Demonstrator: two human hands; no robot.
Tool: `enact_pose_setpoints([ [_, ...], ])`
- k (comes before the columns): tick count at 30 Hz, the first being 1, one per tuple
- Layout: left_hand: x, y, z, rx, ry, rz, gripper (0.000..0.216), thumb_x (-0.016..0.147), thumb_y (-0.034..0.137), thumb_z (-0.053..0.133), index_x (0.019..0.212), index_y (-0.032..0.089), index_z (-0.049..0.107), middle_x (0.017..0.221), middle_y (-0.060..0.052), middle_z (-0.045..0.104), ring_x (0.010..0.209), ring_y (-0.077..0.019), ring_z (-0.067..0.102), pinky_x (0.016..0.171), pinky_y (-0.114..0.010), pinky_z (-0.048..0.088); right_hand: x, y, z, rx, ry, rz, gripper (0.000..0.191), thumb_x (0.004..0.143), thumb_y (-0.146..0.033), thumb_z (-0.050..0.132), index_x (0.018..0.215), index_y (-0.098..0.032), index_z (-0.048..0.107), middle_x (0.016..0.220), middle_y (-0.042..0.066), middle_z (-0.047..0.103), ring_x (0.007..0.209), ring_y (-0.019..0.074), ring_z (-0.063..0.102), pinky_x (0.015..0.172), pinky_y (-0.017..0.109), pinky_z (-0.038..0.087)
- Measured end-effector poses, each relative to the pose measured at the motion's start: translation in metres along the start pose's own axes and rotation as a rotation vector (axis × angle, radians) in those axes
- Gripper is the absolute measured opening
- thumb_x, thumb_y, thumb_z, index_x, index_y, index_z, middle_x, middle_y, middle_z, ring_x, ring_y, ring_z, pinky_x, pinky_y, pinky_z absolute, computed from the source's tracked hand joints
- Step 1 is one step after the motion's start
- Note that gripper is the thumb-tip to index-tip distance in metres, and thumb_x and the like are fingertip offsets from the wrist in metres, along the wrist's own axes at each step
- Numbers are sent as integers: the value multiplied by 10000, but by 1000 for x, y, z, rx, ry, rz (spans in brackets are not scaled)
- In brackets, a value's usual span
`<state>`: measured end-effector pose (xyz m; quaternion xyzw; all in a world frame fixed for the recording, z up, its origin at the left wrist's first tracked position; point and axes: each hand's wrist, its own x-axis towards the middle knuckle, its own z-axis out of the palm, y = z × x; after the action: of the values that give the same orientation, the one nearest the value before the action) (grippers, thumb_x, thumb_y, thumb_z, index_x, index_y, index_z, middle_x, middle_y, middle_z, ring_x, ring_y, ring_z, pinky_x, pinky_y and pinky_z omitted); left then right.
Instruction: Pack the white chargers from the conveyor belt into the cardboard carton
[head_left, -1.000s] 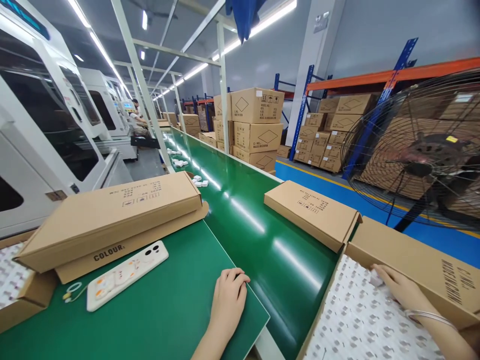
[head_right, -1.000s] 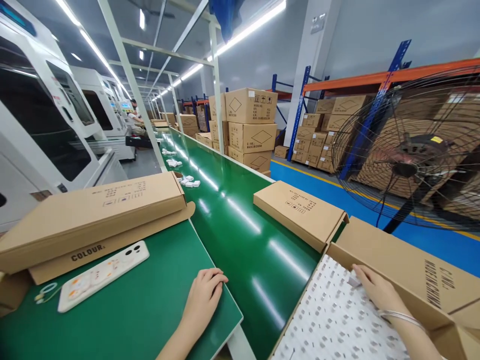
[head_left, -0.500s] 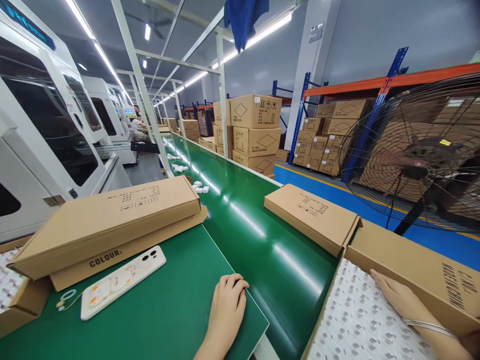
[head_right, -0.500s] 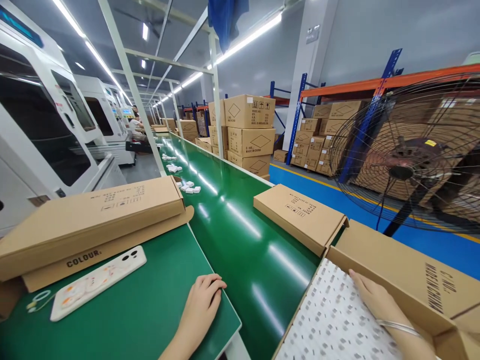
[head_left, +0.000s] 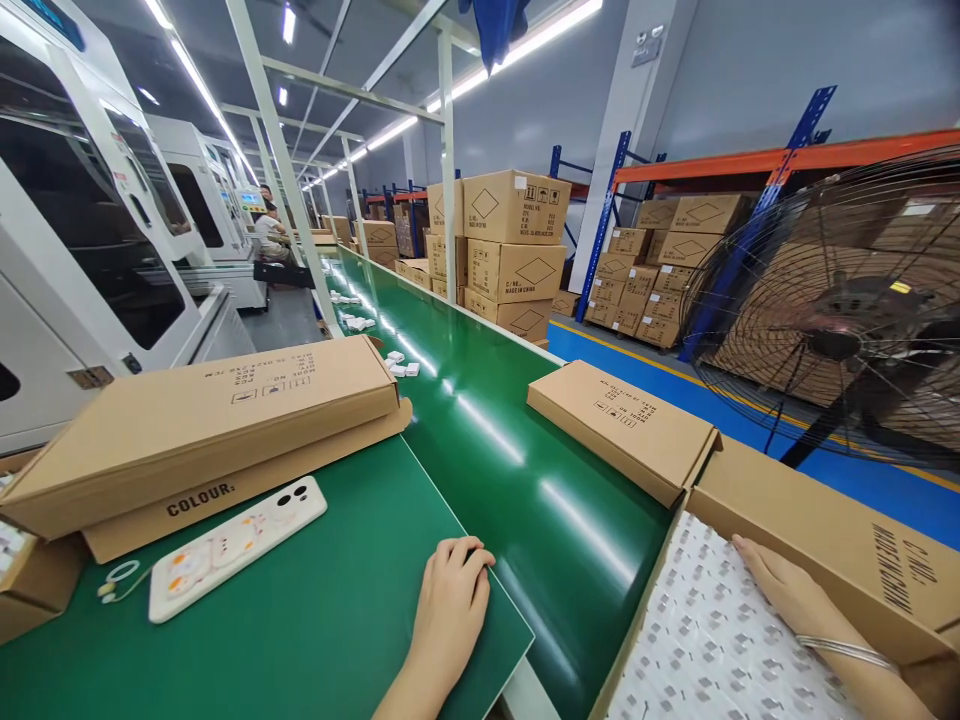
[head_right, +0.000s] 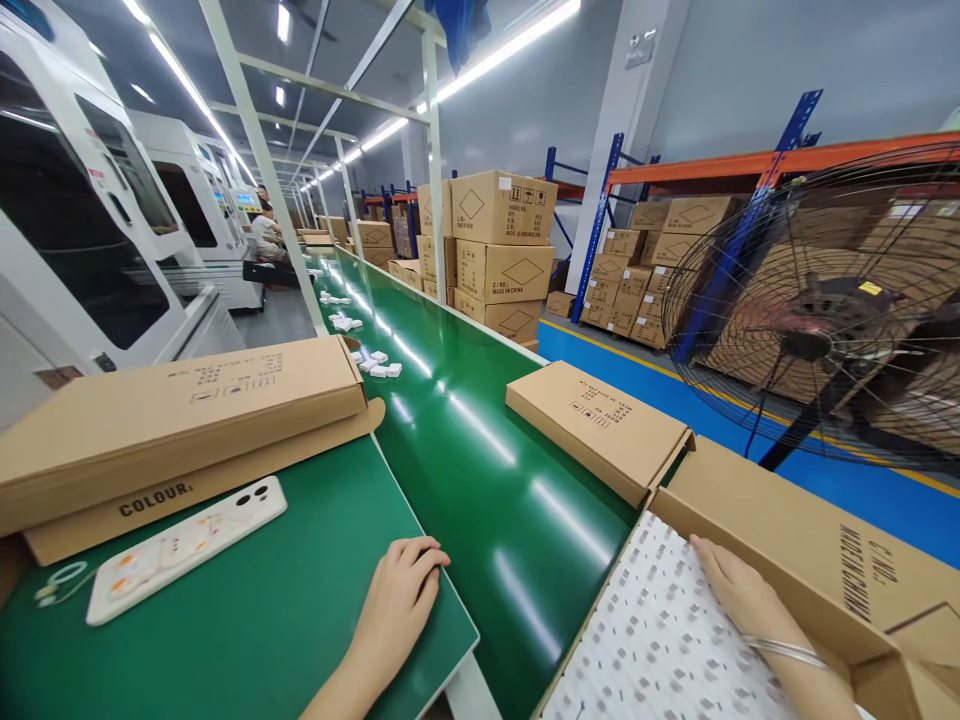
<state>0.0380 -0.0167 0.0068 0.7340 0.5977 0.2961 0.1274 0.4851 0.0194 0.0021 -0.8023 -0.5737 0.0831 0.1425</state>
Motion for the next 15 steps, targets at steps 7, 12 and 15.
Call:
enact_pose_setpoints([
  [7, 1, 0, 0, 8, 11, 4, 273, 840, 132, 373, 861, 254, 617, 1005, -5, 580, 989, -188, 460, 839, -375, 409, -1, 5, 2, 35, -134, -23, 483, 835, -518, 260, 1042, -269, 618, 1223, 87, 567, 1157, 283, 473, 904, 386, 384],
  [12, 0, 0, 1, 20, 1, 5, 273, 849, 146, 363, 877, 257, 611, 1019, -6, 573, 1003, -191, 450, 851, -378, 404, 0, 5, 3, 20, -161, -5, 477, 829, -520, 281, 1086, -263, 590, 1225, 84, 566, 1158, 299, 467, 909, 397, 372],
  [15, -1, 0, 1, 35, -8, 7, 271, 851, 152, 360, 895, 254, 607, 1030, -9, 568, 1013, -194, 446, 860, -383, 400, -2, 0, 0, 8, -174, -5, 512, 844, -519, 236, 1108, -241, 576, 1240, 77, 554, 1156, 289, 469, 924, 381, 359],
])
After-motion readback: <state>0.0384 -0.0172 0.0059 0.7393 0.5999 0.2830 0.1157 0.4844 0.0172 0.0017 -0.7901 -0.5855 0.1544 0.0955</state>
